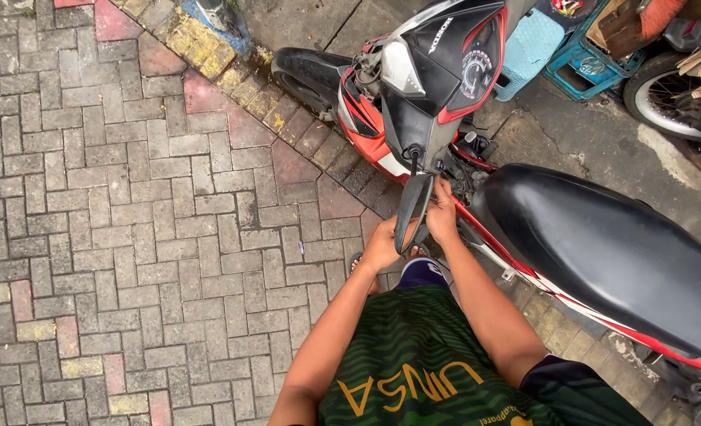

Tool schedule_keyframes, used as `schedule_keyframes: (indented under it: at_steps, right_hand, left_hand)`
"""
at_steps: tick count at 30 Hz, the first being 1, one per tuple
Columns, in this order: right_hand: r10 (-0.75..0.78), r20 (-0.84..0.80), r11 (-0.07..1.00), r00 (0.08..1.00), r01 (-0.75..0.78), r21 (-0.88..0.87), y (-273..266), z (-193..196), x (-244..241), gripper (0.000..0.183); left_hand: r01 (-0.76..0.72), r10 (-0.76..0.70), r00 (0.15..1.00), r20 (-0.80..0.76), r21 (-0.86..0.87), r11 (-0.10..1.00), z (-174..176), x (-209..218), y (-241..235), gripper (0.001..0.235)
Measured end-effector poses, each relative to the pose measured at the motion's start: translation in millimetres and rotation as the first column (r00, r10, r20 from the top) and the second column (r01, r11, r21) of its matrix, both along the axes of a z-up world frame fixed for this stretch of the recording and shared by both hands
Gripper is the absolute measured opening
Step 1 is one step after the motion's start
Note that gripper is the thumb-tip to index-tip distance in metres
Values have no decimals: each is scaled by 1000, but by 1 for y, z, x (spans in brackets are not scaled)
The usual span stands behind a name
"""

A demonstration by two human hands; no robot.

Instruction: The person uses a screwdriver to loosen and remove screws from the front fairing of a red and black Honda motorcycle. They work on the handlebar area and the front headlight assembly, removing parts to access the internal components.

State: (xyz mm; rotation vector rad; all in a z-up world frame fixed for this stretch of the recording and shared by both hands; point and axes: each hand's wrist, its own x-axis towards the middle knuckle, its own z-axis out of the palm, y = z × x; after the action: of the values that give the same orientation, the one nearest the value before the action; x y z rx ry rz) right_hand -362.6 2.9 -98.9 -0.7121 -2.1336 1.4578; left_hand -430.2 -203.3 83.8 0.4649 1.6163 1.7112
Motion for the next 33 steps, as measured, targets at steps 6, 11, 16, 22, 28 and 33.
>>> schedule_keyframes:
  at_steps: [6,11,16,22,28,33]
  right_hand:
    - [-9,-40,997,999,6,-82,17,11,10,66]
    - [-137,-51,990,989,136,-24,18,-22,2,55]
    - [-189,-55,982,980,188,-11,-3,-16,4,34]
    - [-322,-13,893,946,300,-337,1,8,-3,31]
    - [-557,13,708,831,483,-515,9,27,-18,20]
    - [-411,48,851,910,402,-338,-24,48,-18,25]
  left_hand:
    - [111,-113,993,18,76,991,-22,-13,-1,15]
    - [226,-226,974,-18,11,974,-39,-24,-1,26]
    - [341,-341,940,16,-20,940,-49,-44,-5,36]
    - [568,-568,823,0,14,823,-44,-98,-14,50]
    - [623,-631,772,-77,-100,776,27,-183,-3,59]
    - [294,-299,952,-63,-74,953,-8,-219,1,73]
